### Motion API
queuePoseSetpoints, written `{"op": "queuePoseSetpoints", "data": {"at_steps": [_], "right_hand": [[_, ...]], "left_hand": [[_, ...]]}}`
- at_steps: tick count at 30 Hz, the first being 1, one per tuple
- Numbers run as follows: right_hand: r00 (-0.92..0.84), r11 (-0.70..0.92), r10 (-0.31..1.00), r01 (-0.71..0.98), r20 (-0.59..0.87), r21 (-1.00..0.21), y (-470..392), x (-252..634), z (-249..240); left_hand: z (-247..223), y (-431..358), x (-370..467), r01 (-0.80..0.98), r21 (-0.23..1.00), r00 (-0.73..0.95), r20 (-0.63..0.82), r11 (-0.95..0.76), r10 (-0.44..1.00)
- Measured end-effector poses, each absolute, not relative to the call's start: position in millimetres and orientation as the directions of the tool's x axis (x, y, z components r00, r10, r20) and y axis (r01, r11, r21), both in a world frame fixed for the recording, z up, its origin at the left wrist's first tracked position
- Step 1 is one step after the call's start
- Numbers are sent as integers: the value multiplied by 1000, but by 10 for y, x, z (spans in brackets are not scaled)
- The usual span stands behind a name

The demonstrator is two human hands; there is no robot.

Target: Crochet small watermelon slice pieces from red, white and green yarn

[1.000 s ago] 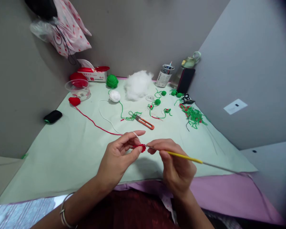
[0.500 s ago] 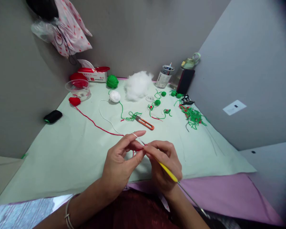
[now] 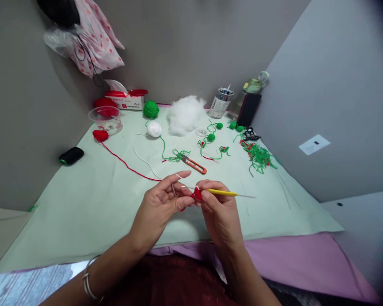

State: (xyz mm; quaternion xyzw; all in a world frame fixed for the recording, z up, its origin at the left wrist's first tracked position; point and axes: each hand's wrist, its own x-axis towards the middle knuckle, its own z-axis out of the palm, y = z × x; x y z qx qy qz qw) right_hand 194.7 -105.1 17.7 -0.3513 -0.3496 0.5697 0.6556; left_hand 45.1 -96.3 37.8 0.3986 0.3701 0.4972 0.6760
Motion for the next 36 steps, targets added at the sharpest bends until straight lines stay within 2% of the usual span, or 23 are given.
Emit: {"op": "queuePoseSetpoints", "data": {"at_steps": [3, 6, 19, 26, 31, 36], "right_hand": [[-17, -52, 999, -597, -52, -801, -1030, 1974, 229], [-84, -138, 990, -596, -110, -791, -1010, 1988, 246], [-123, -189, 982, -517, -146, -835, -996, 2009, 276], [-149, -194, 979, -488, -138, -851, -1009, 2038, 254], [-121, -147, 988, -501, -99, -853, -1003, 2061, 286], [-225, -216, 969, -563, -104, -798, -975, 2107, 291]], "left_hand": [[401, -943, 395, -277, 951, 230, -72, 136, 971], [427, -938, 371, -162, 986, 191, -6, 37, 982], [463, -990, 416, 76, 976, 213, 183, -203, 960], [463, -971, 412, 238, 860, 283, 384, -452, 879], [472, -959, 392, 196, 877, 304, 372, -439, 877], [538, -854, 230, 138, 889, 380, 359, -436, 852]]}}
